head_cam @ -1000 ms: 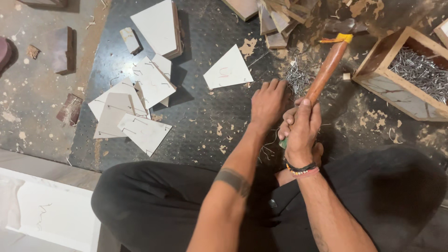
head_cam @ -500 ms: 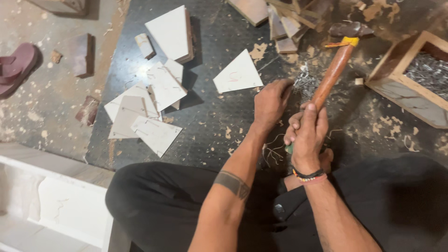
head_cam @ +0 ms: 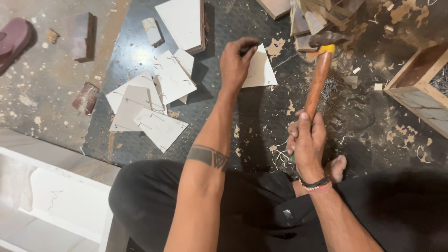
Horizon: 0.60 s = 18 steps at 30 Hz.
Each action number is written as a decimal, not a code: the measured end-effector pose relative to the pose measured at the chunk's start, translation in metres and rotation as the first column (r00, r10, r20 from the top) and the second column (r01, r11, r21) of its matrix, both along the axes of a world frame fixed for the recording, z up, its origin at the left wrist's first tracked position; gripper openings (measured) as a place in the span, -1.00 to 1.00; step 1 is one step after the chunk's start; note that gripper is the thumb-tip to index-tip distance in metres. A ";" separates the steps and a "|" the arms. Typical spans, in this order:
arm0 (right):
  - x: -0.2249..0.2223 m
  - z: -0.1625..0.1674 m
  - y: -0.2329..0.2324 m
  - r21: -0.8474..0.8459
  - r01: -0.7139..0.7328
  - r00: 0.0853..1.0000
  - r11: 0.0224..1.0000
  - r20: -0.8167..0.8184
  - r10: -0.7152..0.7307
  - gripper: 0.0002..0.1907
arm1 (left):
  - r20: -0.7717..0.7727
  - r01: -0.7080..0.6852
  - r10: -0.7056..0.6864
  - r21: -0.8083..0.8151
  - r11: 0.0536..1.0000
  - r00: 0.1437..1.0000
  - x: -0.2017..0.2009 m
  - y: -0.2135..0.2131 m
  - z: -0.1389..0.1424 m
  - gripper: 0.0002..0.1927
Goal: The person sits cross-legged on the floor and hammers nails into small white board pieces one at a time, picking each piece from a pile, driving nails into it, and setting it back on the pile of finished pieces.
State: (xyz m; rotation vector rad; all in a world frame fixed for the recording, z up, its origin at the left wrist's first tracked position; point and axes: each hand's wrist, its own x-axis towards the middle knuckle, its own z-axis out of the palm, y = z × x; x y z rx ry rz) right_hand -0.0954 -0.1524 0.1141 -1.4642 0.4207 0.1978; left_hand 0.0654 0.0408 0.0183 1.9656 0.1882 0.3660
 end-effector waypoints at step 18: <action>0.028 -0.007 0.015 -0.424 -0.236 0.969 0.875 -0.031 0.246 -0.62 | 0.150 0.057 -0.103 0.281 0.958 0.983 0.006 0.005 -0.020 -0.78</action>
